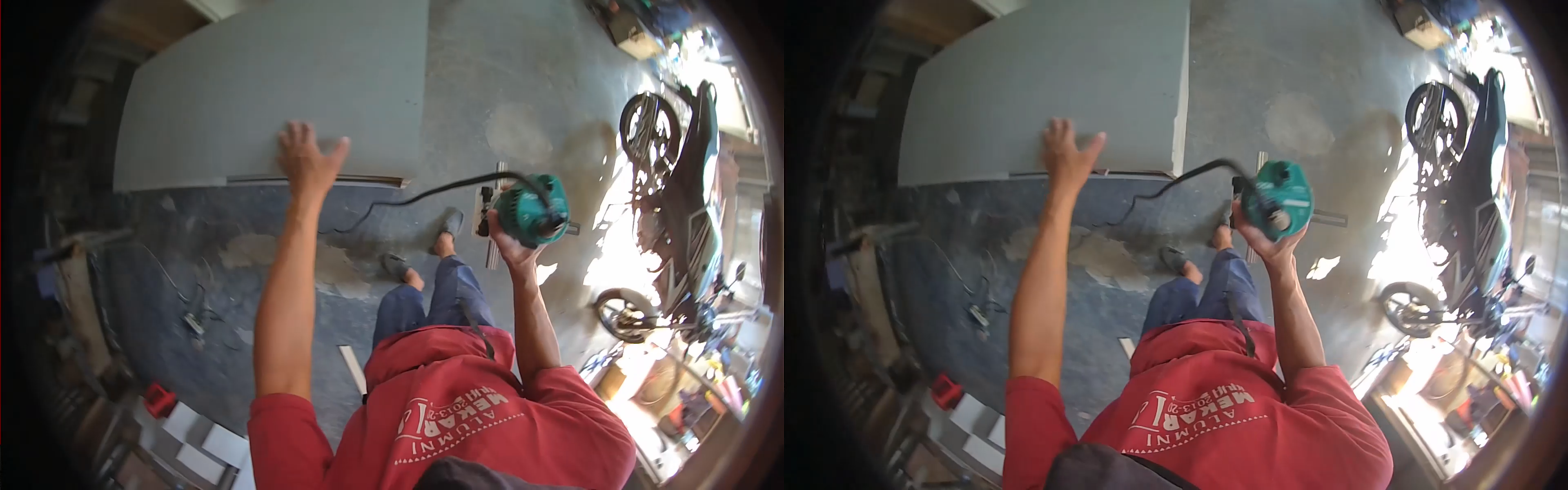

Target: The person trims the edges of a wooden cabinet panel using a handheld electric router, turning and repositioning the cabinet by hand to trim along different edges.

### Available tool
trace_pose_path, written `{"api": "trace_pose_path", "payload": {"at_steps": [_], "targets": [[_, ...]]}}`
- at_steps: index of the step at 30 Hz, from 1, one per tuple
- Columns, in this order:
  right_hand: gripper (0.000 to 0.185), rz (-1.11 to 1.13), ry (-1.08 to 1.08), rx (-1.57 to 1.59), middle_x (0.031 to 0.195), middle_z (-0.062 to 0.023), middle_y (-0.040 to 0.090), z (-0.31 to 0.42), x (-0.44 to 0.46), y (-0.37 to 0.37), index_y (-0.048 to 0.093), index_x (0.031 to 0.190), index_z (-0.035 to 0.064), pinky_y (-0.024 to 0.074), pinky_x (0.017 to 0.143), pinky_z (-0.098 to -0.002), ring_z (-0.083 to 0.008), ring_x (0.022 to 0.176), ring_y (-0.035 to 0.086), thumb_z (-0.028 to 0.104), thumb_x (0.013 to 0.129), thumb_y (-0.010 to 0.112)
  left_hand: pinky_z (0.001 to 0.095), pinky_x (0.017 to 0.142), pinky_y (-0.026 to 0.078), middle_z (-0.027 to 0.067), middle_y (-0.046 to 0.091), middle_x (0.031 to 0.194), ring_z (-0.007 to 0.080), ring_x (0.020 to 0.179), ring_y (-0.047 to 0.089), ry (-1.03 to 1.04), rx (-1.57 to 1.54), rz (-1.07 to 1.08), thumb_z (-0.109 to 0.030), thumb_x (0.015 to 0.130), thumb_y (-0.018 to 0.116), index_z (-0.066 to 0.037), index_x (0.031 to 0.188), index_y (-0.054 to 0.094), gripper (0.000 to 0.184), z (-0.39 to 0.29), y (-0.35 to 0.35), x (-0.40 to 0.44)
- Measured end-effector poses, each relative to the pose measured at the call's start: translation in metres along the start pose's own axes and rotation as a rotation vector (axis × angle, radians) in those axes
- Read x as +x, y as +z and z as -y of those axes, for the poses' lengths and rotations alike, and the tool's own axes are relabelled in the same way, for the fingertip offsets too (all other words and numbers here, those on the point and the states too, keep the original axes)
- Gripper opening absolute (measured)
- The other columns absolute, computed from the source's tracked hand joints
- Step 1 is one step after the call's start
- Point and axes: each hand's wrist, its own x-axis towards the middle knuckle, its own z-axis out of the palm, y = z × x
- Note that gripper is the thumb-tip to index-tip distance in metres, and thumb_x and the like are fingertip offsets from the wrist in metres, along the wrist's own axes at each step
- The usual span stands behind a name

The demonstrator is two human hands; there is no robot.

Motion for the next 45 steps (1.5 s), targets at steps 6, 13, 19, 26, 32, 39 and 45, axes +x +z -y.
{"api": "trace_pose_path", "payload": {"at_steps": [6,13,19,26,32,39,45], "targets": [[0.064,0.050,-0.064,0.005,0.100,-0.0170,0.072,0.009,0.000,-0.012,0.063,0.115,-0.0029,0.0562,0.079,-0.0390,-0.0302,0.084,0.071,0.028,0.066,0.092,0.0659,0.120,0.023,0.0296,0.024,0.165,0.0526,0.152,0.020,0.356,0.096,0.131,-0.047,0.085,0.074,0.005,0.156,0.034,0.097,-0.144,0.015,-0.027],[0.061,0.128,-0.145,0.133,0.108,-0.0184,0.072,-0.014,0.006,-0.014,0.061,0.120,-0.0032,0.0571,0.087,-0.0404,-0.0283,0.095,0.072,0.020,0.071,0.090,0.0605,0.121,0.027,0.0273,0.029,0.165,0.0471,0.154,0.023,0.371,-0.008,0.110,-0.028,0.089,0.068,0.001,0.155,0.040,0.077,-0.134,0.023,-0.024],[0.045,0.149,0.013,0.257,0.103,-0.0103,0.071,-0.028,0.012,0.025,0.066,0.116,-0.0004,0.0554,0.084,-0.0362,-0.0223,0.092,0.069,0.015,0.078,0.085,0.0576,0.124,0.022,0.0220,0.031,0.166,0.0436,0.156,0.021,0.387,-0.245,0.018,-0.035,0.092,0.067,-0.003,0.155,0.043,0.074,-0.049,0.013,-0.025],[0.039,-0.032,0.044,0.280,0.108,-0.0074,0.071,0.033,0.064,0.088,0.066,0.116,0.0003,0.0540,0.089,-0.0332,-0.0172,0.096,0.067,0.008,0.080,0.078,0.0636,0.124,0.007,0.0169,0.006,0.173,0.0415,0.159,-0.001,0.036,0.026,0.074,-0.084,0.076,0.066,-0.017,0.167,0.015,0.123,0.030,-0.013,0.019],[0.036,-0.033,0.013,0.249,0.104,-0.0117,0.072,0.044,0.081,0.126,0.064,0.113,-0.0031,0.0554,0.093,-0.0373,-0.0220,0.098,0.070,0.007,0.082,0.079,0.0639,0.123,-0.001,0.0174,0.004,0.174,0.0420,0.159,-0.008,0.006,0.019,0.116,-0.084,0.073,0.067,-0.017,0.167,0.013,0.127,0.031,-0.010,0.025],[0.035,-0.080,-0.089,0.152,0.103,-0.0133,0.072,0.036,0.082,0.150,0.062,0.115,-0.0040,0.0555,0.091,-0.0368,-0.0235,0.097,0.071,0.005,0.085,0.078,0.0676,0.122,-0.001,0.0167,0.000,0.174,0.0421,0.158,-0.010,-0.009,-0.002,0.125,-0.089,0.072,0.063,-0.020,0.168,0.009,0.130,0.030,-0.004,0.025],[0.032,-0.120,-0.156,0.228,0.102,-0.0145,0.072,0.035,0.083,0.166,0.062,0.114,-0.0047,0.0557,0.089,-0.0372,-0.0244,0.096,0.070,0.006,0.086,0.074,0.0670,0.122,-0.002,0.0160,0.005,0.174,0.0427,0.159,-0.006,0.035,-0.058,-0.014,-0.088,0.072,0.064,-0.019,0.167,0.016,0.127,0.030,0.006,0.024]]}}
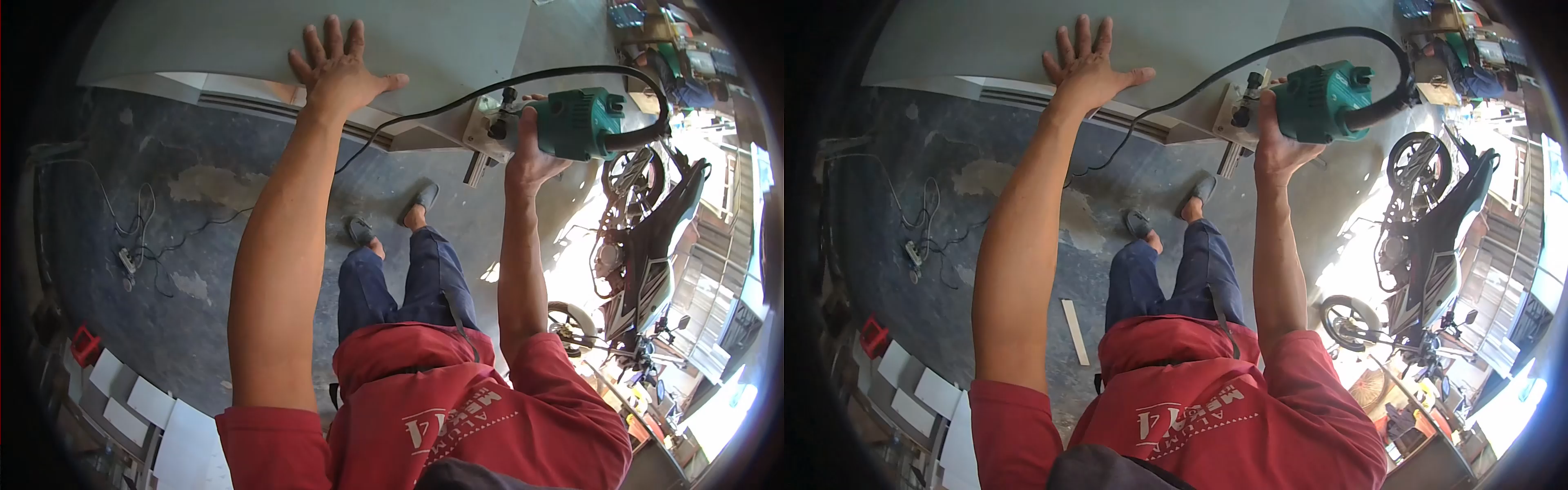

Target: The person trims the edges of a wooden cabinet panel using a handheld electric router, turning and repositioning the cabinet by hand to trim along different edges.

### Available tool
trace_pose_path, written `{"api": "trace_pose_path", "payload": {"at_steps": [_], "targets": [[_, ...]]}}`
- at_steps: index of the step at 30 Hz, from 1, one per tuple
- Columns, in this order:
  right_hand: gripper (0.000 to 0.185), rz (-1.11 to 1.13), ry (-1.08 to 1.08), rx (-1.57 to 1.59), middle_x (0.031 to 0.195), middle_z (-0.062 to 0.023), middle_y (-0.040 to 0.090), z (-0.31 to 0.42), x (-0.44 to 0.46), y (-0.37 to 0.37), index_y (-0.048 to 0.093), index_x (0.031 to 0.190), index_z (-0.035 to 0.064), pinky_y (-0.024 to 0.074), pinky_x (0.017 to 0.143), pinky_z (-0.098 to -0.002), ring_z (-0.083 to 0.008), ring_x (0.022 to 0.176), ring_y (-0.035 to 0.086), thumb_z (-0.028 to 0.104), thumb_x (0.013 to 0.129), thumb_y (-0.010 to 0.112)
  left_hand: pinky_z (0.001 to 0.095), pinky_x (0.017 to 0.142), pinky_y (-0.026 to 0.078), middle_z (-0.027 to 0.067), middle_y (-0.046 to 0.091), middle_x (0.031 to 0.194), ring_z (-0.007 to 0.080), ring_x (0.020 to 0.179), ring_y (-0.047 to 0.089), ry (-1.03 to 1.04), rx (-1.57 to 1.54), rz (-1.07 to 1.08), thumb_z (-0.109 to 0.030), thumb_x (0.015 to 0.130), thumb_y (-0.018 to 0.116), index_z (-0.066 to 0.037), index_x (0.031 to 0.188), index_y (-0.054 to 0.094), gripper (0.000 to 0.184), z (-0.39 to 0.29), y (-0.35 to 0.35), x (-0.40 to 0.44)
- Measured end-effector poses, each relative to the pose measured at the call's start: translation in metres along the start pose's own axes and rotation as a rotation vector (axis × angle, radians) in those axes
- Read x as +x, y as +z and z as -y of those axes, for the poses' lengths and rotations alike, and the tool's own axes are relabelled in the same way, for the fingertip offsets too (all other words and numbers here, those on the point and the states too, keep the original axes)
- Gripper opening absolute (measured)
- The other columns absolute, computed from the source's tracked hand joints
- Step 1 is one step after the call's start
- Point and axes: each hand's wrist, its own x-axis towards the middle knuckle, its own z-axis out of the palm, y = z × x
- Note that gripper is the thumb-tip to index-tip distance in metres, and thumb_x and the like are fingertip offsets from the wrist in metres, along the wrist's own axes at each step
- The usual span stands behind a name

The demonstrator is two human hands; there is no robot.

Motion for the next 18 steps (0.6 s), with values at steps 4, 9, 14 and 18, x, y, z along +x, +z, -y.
{"api": "trace_pose_path", "payload": {"at_steps": [4,9,14,18], "targets": [[0.033,0.022,-0.032,-0.006,0.102,-0.0148,0.071,-0.005,0.004,0.000,0.062,0.113,-0.0054,0.0548,0.089,-0.0373,-0.0238,0.094,0.069,0.010,0.086,0.073,0.0683,0.122,-0.002,0.0160,0.007,0.173,0.0434,0.159,-0.004,-0.007,0.021,-0.007,-0.089,0.072,0.063,-0.019,0.167,0.018,0.126,-0.003,0.001,0.001],[0.031,-0.026,-0.047,0.023,0.101,-0.0134,0.072,-0.011,0.013,0.002,0.064,0.109,-0.0053,0.0535,0.087,-0.0366,-0.0224,0.092,0.068,0.014,0.086,0.073,0.0695,0.121,0.000,0.0164,0.008,0.173,0.0445,0.158,-0.002,0.006,0.026,-0.039,-0.090,0.071,0.063,-0.018,0.167,0.019,0.128,-0.003,0.005,-0.006],[0.033,-0.030,-0.078,-0.014,0.098,-0.0108,0.072,-0.028,0.036,0.008,0.066,0.109,-0.0035,0.0556,0.083,-0.0336,-0.0188,0.088,0.068,0.011,0.082,0.079,0.0728,0.119,0.001,0.0178,0.009,0.173,0.0462,0.158,0.000,0.029,0.008,-0.068,-0.086,0.074,0.064,-0.018,0.166,0.023,0.121,-0.002,0.001,-0.008],[0.034,-0.046,-0.004,-0.075,0.098,-0.0106,0.073,-0.031,0.048,0.014,0.067,0.111,-0.0044,0.0557,0.083,-0.0333,-0.0190,0.086,0.068,0.011,0.083,0.079,0.0729,0.119,0.001,0.0185,0.010,0.173,0.0471,0.158,0.001,0.023,0.011,-0.066,-0.083,0.076,0.065,-0.018,0.166,0.021,0.119,-0.004,-0.002,-0.010]]}}
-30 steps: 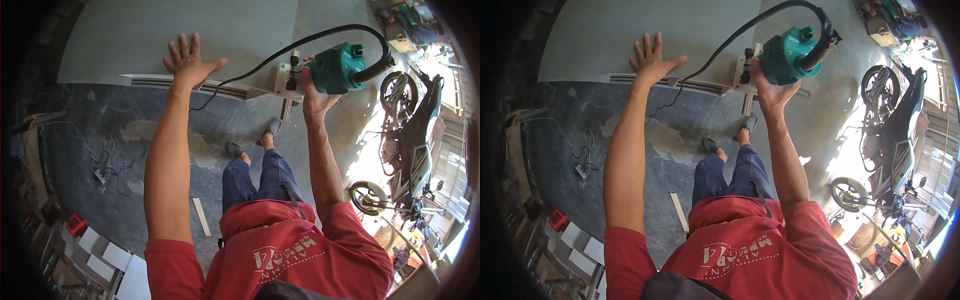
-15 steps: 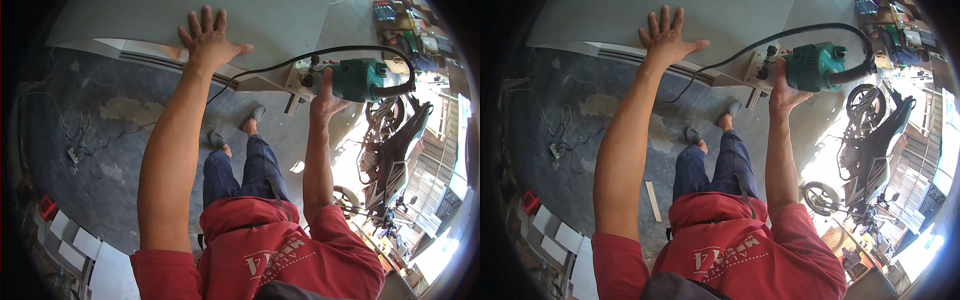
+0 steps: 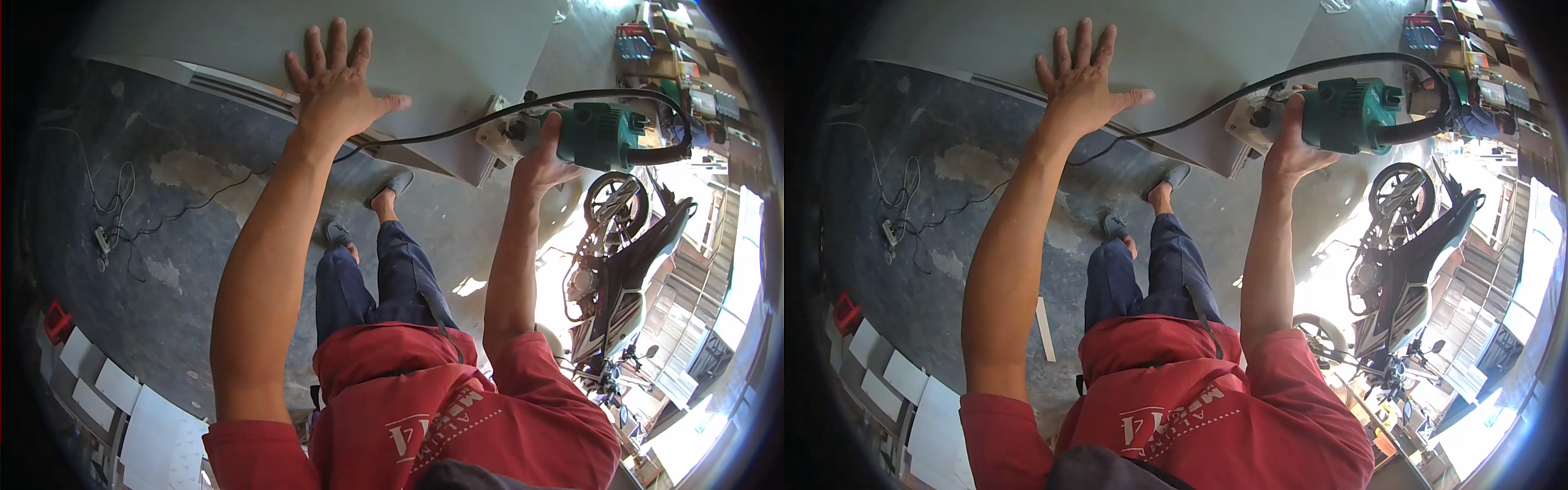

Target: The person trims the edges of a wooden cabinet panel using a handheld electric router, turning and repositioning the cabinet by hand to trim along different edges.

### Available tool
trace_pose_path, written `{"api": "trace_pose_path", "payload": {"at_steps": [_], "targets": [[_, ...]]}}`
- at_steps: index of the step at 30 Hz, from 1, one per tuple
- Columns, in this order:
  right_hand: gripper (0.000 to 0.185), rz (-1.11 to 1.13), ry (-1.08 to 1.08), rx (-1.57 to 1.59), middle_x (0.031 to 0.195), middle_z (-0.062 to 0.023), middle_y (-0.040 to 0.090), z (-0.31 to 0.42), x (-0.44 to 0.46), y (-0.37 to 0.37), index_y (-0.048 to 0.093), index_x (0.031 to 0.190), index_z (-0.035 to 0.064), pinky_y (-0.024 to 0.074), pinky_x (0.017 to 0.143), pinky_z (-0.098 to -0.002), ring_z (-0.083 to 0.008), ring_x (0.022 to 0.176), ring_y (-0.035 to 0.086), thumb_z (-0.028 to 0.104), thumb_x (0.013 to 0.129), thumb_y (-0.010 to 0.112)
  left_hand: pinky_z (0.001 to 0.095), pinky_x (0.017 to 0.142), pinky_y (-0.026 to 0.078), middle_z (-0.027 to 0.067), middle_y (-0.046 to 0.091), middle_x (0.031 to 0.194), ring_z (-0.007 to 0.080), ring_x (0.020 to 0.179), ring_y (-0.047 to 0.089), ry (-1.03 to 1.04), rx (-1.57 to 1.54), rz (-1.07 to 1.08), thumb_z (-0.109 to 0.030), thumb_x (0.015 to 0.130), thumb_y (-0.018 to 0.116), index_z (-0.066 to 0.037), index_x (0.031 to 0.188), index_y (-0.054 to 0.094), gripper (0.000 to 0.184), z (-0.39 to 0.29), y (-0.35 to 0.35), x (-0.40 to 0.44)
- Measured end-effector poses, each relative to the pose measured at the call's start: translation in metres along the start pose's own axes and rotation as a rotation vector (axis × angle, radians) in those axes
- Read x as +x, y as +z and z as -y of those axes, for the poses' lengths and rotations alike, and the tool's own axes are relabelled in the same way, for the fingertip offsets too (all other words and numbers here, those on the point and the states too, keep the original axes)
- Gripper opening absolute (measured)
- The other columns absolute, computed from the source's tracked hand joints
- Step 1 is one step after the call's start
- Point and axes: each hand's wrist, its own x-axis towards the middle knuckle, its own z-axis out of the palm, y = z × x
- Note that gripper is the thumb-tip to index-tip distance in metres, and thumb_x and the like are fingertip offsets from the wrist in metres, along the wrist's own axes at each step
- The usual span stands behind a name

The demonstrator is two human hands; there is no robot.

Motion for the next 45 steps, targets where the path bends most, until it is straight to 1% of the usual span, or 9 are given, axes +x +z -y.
{"api": "trace_pose_path", "payload": {"at_steps": [6,8,15,18,20,23,36,41,45], "targets": [[0.033,-0.039,-0.057,0.013,0.098,-0.0109,0.073,-0.010,0.010,0.006,0.068,0.108,-0.0051,0.0561,0.080,-0.0332,-0.0197,0.085,0.068,0.014,0.084,0.079,0.0712,0.121,0.000,0.0118,0.023,0.171,0.0408,0.159,0.007,0.228,-0.120,-0.098,-0.072,0.082,0.068,-0.019,0.152,0.052,0.090,0.010,-0.004,-0.025],[0.032,-0.041,-0.058,0.122,0.097,-0.0110,0.073,-0.017,0.015,0.009,0.068,0.106,-0.0052,0.0561,0.079,-0.0334,-0.0198,0.085,0.068,0.016,0.085,0.078,0.0714,0.121,-0.001,0.0081,0.030,0.169,0.0369,0.159,0.008,0.366,-0.432,0.094,-0.058,0.087,0.070,-0.017,0.131,0.071,0.060,-0.010,-0.022,-0.046],[0.032,-0.041,-0.098,0.047,0.095,-0.0115,0.073,-0.024,0.034,0.015,0.068,0.105,-0.0060,0.0555,0.079,-0.0333,-0.0202,0.085,0.068,0.016,0.085,0.078,0.0706,0.122,0.007,0.0144,0.053,0.153,0.0418,0.152,0.032,0.338,-0.345,0.109,-0.033,0.101,0.062,-0.001,0.109,0.073,0.035,-0.034,-0.035,-0.044],[0.031,-0.037,-0.100,0.077,0.095,-0.0119,0.073,-0.034,0.045,0.019,0.068,0.105,-0.0059,0.0556,0.079,-0.0337,-0.0208,0.084,0.068,0.015,0.085,0.077,0.0588,0.122,0.027,0.0214,0.066,0.134,0.0427,0.139,0.050,0.187,-0.511,0.167,-0.028,0.102,0.058,0.007,0.107,0.071,0.037,-0.033,-0.061,-0.027],[0.030,-0.034,-0.097,0.077,0.094,-0.0123,0.073,-0.040,0.052,0.021,0.068,0.105,-0.0065,0.0557,0.079,-0.0346,-0.0212,0.084,0.068,0.014,0.085,0.076,0.0454,0.106,0.047,0.0263,0.072,0.109,0.0402,0.115,0.067,0.102,-0.534,0.309,-0.027,0.101,0.057,0.009,0.114,0.068,0.040,-0.033,-0.074,-0.016],[0.029,-0.057,-0.057,0.098,0.094,-0.0128,0.073,-0.041,0.060,0.027,0.068,0.105,-0.0074,0.0556,0.079,-0.0355,-0.0215,0.084,0.069,0.012,0.085,0.075,0.0417,0.088,0.053,0.0271,0.070,0.095,0.0376,0.090,0.071,0.018,-0.548,0.515,-0.027,0.101,0.055,0.009,0.124,0.066,0.043,-0.035,-0.087,0.003],[0.033,-0.040,-0.067,0.081,0.093,-0.0119,0.072,-0.072,0.115,0.043,0.068,0.105,-0.0086,0.0537,0.072,-0.0323,-0.0190,0.079,0.066,0.015,0.085,0.078,0.0423,0.079,0.053,0.0227,0.065,0.074,0.0336,0.071,0.066,-0.037,-0.537,0.505,-0.028,0.102,0.055,0.008,0.135,0.060,0.050,-0.043,-0.088,0.013],[0.036,-0.049,-0.115,0.024,0.092,-0.0120,0.071,-0.071,0.132,0.055,0.067,0.106,-0.0091,0.0543,0.071,-0.0332,-0.0194,0.078,0.066,0.015,0.084,0.080,0.0478,0.067,0.047,0.0209,0.055,0.065,0.0313,0.059,0.054,-0.120,-0.520,0.642,-0.026,0.102,0.053,0.006,0.085,0.063,0.038,-0.049,-0.101,0.033],[0.036,-0.087,-0.135,0.108,0.093,-0.0125,0.070,-0.086,0.150,0.065,0.066,0.106,-0.0093,0.0553,0.072,-0.0328,-0.0193,0.078,0.066,0.014,0.084,0.081,0.0493,0.064,0.043,0.0191,0.049,0.062,0.0286,0.056,0.047,-0.091,-0.510,0.589,-0.027,0.102,0.053,0.005,0.073,0.047,0.043,-0.058,-0.096,0.047]]}}
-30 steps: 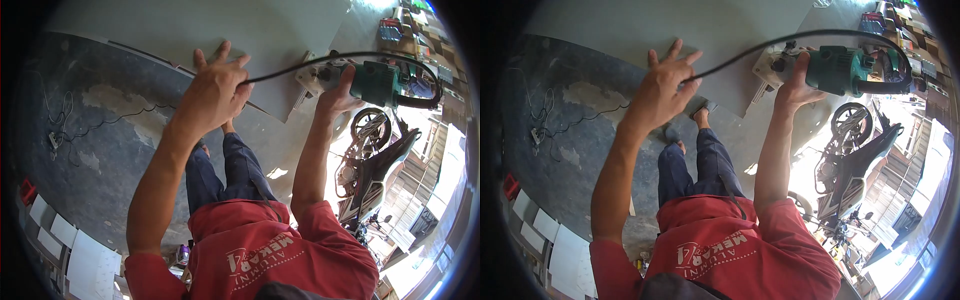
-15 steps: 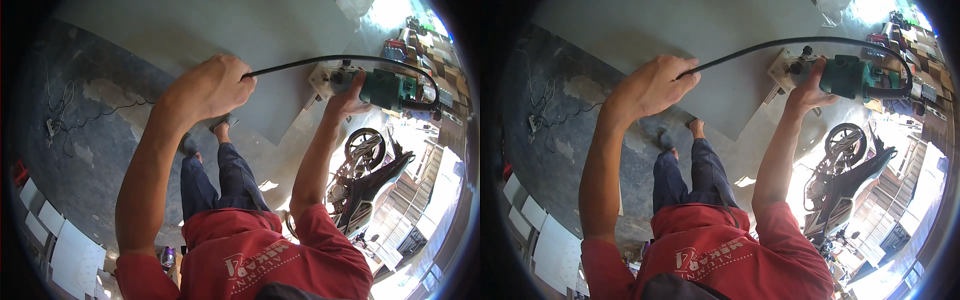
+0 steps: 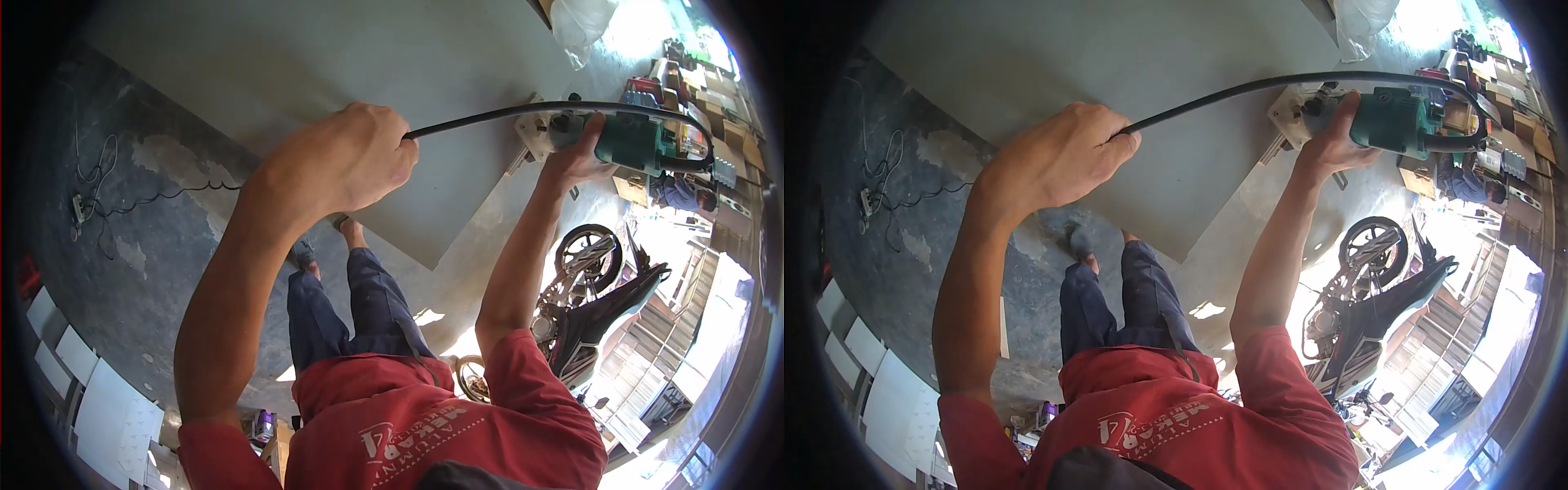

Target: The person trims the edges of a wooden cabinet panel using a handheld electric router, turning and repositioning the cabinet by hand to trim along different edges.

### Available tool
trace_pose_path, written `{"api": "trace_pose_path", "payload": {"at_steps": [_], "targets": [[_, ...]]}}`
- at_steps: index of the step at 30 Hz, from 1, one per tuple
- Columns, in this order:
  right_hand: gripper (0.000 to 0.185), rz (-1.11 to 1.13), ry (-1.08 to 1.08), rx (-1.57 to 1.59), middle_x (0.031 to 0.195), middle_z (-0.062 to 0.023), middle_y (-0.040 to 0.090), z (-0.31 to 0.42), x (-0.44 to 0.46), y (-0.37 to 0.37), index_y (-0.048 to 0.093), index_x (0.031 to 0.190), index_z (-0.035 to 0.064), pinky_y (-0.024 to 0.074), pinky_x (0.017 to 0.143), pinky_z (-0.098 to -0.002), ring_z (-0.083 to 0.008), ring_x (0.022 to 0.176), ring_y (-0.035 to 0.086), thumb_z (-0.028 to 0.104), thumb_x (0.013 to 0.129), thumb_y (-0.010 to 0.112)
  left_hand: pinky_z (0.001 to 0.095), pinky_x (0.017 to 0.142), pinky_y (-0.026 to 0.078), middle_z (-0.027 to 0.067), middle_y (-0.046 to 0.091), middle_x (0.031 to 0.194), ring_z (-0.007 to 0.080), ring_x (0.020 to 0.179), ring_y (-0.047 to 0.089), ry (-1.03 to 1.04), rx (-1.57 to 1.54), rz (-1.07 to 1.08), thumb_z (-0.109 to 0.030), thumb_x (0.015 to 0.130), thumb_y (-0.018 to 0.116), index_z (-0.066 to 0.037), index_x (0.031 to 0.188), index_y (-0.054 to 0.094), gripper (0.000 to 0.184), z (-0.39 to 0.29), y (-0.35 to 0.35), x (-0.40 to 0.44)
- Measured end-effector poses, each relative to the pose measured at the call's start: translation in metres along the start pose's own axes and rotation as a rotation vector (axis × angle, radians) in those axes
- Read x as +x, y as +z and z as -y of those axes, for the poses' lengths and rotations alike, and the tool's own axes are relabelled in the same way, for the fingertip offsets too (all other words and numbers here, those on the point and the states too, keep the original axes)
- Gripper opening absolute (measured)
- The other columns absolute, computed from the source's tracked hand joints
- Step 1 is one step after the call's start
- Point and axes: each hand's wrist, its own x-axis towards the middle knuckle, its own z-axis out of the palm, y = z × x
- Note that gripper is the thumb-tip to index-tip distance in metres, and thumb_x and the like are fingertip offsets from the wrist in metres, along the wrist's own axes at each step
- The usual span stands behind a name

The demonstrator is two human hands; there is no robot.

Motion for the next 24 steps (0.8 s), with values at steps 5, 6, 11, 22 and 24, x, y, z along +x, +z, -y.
{"api": "trace_pose_path", "payload": {"at_steps": [5,6,11,22,24], "targets": [[0.037,0.003,0.028,0.061,0.096,-0.0122,0.069,-0.014,0.014,0.007,0.063,0.111,-0.0091,0.0563,0.073,-0.0310,-0.0185,0.080,0.066,0.010,0.084,0.081,0.0500,0.063,0.043,0.0219,0.047,0.063,0.0328,0.056,0.046,0.016,-0.016,-0.008,-0.027,0.102,0.050,0.006,0.075,0.049,0.043,-0.008,0.003,0.022],[0.037,0.000,0.027,0.062,0.096,-0.0122,0.069,-0.015,0.017,0.007,0.063,0.111,-0.0091,0.0563,0.073,-0.0310,-0.0185,0.080,0.066,0.010,0.084,0.081,0.0500,0.063,0.043,0.0219,0.047,0.063,0.0328,0.056,0.046,0.019,-0.013,-0.009,-0.027,0.102,0.050,0.006,0.075,0.049,0.043,-0.012,0.003,0.024],[0.038,-0.003,0.028,0.056,0.098,-0.0121,0.069,-0.026,0.031,0.012,0.062,0.113,-0.0082,0.0562,0.073,-0.0309,-0.0185,0.082,0.066,0.009,0.084,0.080,0.0500,0.065,0.044,0.0235,0.049,0.065,0.0343,0.058,0.048,-0.007,0.005,-0.001,-0.027,0.102,0.048,0.007,0.075,0.048,0.043,-0.030,0.002,0.047],[0.038,0.091,-0.050,-0.214,0.099,-0.0100,0.073,-0.025,0.042,-0.050,0.067,0.111,-0.0059,0.0568,0.081,-0.0311,-0.0180,0.087,0.069,0.005,0.079,0.084,0.0504,0.070,0.046,0.0258,0.054,0.072,0.0389,0.066,0.055,0.021,0.021,-0.103,-0.029,0.104,0.048,0.007,0.089,0.055,0.039,-0.034,0.011,0.051],[0.038,0.059,-0.003,-0.227,0.099,-0.0096,0.074,-0.016,0.033,-0.078,0.068,0.111,-0.0050,0.0570,0.081,-0.0313,-0.0178,0.088,0.070,0.004,0.078,0.085,0.0504,0.070,0.046,0.0254,0.056,0.073,0.0392,0.068,0.056,0.056,0.043,-0.117,-0.026,0.104,0.049,0.007,0.090,0.055,0.036,-0.042,0.019,0.049]]}}
